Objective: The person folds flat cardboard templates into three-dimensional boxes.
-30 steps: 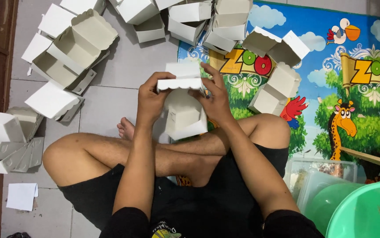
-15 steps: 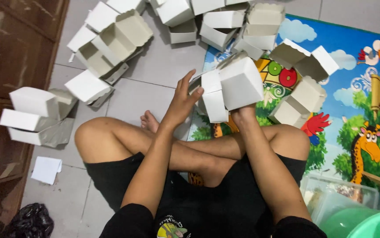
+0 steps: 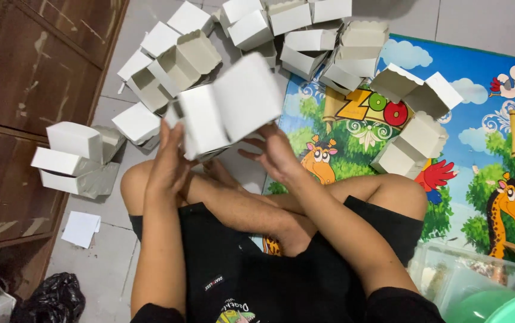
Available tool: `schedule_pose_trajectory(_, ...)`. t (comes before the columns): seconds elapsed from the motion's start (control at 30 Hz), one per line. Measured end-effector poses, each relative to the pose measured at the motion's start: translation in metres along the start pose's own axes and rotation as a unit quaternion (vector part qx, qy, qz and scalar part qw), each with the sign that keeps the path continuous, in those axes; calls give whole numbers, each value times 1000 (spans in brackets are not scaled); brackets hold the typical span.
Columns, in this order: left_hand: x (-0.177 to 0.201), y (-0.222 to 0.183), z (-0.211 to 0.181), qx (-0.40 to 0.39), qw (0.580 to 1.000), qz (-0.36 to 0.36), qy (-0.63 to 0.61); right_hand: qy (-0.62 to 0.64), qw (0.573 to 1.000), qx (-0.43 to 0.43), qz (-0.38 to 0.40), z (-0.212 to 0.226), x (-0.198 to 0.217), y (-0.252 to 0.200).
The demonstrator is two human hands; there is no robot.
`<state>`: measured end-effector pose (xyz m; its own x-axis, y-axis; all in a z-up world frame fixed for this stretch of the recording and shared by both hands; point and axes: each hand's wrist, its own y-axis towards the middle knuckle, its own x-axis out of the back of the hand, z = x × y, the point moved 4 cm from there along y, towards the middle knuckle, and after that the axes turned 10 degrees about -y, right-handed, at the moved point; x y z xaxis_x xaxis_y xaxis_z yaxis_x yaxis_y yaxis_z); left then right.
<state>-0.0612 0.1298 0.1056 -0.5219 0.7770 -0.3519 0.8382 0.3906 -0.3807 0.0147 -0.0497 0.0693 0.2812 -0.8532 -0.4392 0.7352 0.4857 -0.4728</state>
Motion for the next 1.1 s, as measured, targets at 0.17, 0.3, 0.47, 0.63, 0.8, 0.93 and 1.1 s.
schedule_pose_trajectory(0.17, 88, 35, 37, 16, 990, -49, -131, -1, 999, -7, 33, -6, -45, 5)
schedule_pose_trajectory(0.3, 74, 21, 5, -25, 974, -62, -218, -89, 991, 85, 55, -1, -59, 9)
schedule_pose_trajectory(0.47, 112, 56, -59, -89, 947, -80, -299, -199, 964, 177, 6, 11, 3, 18)
schedule_pose_trajectory(0.63, 196, 101, -125, -199, 942, -219, -160, -350, 900, 215, -145, 58, 115, 10)
schedule_pose_trajectory(0.8, 290, 175, -152, -74, 968, -241, 9, -419, 769, 284, -390, 92, 270, -13)
schedule_pose_trajectory(0.93, 370, 249, -78, -5, 965, -239, 108, -554, 586, 300, -510, 78, 369, -32)
schedule_pose_trajectory(1.1, 431, 288, -46, -52, 925, -309, 216, -529, 704, -143, -451, -7, 508, -6)
